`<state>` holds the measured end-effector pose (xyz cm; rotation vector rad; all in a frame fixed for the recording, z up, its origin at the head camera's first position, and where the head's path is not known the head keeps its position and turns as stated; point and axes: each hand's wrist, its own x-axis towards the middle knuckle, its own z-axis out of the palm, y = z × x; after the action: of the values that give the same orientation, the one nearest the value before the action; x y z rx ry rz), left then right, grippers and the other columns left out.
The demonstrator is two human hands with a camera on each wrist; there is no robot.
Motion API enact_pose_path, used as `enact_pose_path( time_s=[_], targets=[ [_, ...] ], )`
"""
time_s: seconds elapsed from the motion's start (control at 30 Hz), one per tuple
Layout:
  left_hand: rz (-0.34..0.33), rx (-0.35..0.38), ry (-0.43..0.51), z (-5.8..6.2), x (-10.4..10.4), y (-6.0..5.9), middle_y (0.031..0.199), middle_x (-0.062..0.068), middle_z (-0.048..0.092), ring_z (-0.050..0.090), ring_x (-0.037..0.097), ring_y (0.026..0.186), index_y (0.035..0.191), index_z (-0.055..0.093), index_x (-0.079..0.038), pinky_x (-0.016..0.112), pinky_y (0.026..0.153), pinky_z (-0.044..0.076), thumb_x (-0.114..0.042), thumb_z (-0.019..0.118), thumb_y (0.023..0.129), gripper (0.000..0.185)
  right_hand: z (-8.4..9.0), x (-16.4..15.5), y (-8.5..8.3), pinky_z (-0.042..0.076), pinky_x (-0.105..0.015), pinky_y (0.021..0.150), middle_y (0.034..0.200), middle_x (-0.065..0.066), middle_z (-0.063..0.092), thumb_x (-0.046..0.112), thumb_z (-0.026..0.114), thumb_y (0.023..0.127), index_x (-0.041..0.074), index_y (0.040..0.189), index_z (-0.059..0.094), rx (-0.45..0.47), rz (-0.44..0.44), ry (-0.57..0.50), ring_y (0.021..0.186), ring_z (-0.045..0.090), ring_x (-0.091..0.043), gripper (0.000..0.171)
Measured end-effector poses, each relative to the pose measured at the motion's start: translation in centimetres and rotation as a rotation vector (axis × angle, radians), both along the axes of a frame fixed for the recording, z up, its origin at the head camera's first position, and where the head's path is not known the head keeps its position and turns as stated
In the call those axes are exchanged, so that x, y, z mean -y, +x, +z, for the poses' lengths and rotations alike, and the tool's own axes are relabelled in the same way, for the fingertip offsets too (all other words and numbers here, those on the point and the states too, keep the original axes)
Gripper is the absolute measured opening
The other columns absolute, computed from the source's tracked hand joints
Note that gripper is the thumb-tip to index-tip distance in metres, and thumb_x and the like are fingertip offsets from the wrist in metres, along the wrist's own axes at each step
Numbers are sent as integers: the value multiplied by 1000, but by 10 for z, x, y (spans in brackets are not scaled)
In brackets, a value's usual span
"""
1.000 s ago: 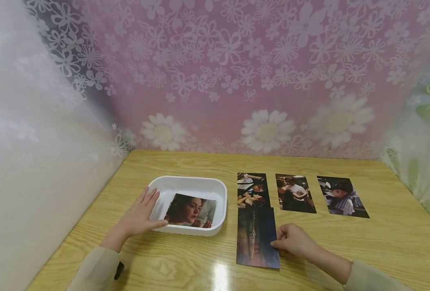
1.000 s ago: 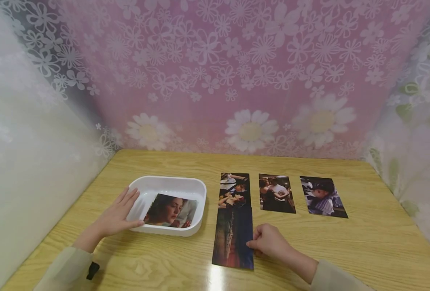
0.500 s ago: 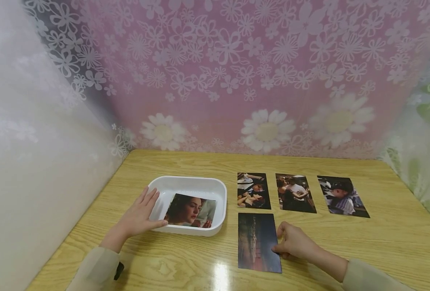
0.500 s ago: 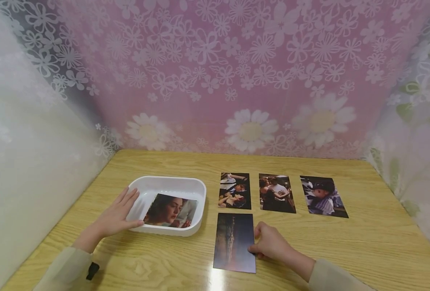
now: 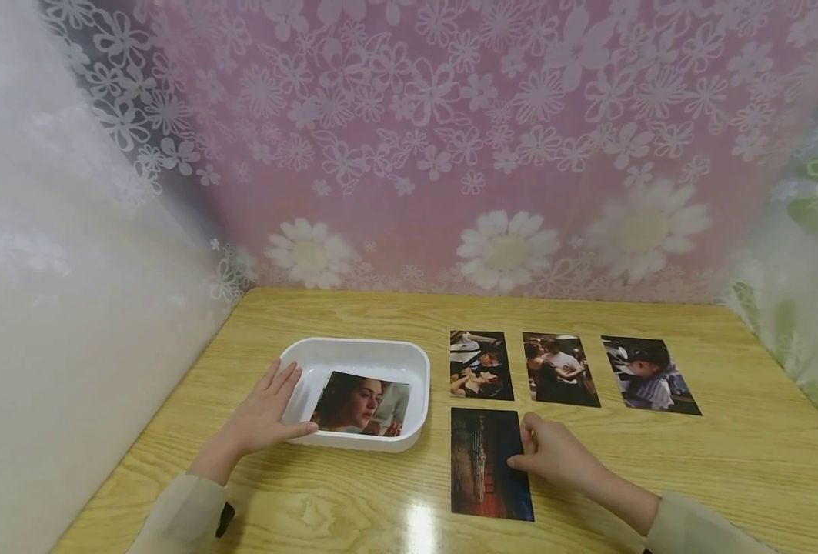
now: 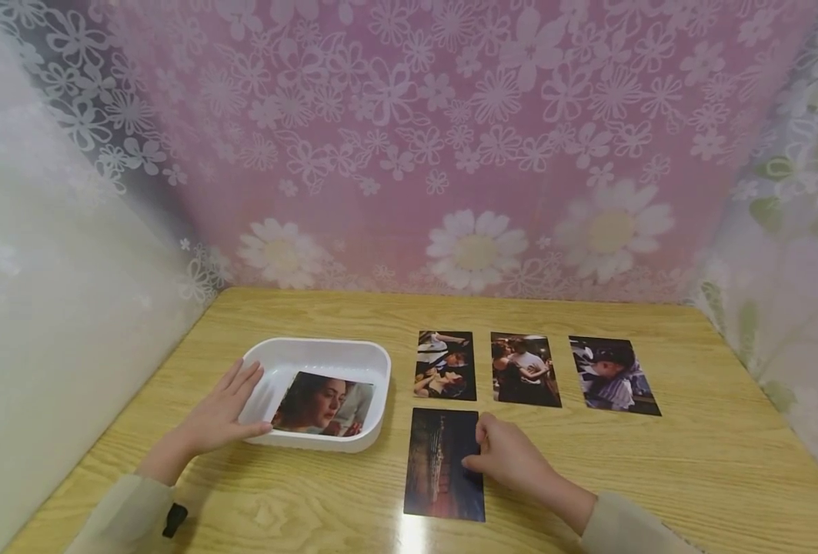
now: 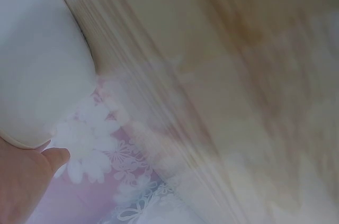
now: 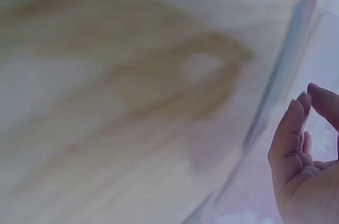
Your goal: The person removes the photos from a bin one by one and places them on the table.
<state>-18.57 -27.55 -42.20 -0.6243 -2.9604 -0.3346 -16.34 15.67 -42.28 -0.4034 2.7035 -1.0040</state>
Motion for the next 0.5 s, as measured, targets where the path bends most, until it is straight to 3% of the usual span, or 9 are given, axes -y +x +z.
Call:
enact_pose_path(
  time_s=[0.2, 0.37, 0.5],
  targets=[
    [-1, -6, 3, -3, 1, 0, 140, 22, 23, 6, 39, 130, 134, 27, 9, 50, 102, 13, -59, 57, 74, 95, 17, 10, -5, 36, -23, 46, 64, 5, 47, 22, 70, 75, 10, 77, 45, -150, 90, -33, 53, 43, -8, 28],
    [4, 1, 8, -2, 1, 0, 141, 21, 22, 4, 38, 130, 135, 27, 9, 50, 102, 13, -58, 57, 74, 95, 30, 31, -12, 47, -28, 62, 82, 1, 57, 25, 70, 75, 10, 87, 54, -231, 106, -58, 75, 56, -14, 25],
    [-1, -7, 12, -1, 0, 1, 141, 22, 23, 5, 39, 130, 134, 27, 9, 50, 102, 13, -58, 57, 74, 94, 34, 52, -19, 48, -35, 74, 96, -4, 59, 23, 71, 75, 9, 97, 58, -290, 130, -97, 90, 57, -22, 29]
  ],
)
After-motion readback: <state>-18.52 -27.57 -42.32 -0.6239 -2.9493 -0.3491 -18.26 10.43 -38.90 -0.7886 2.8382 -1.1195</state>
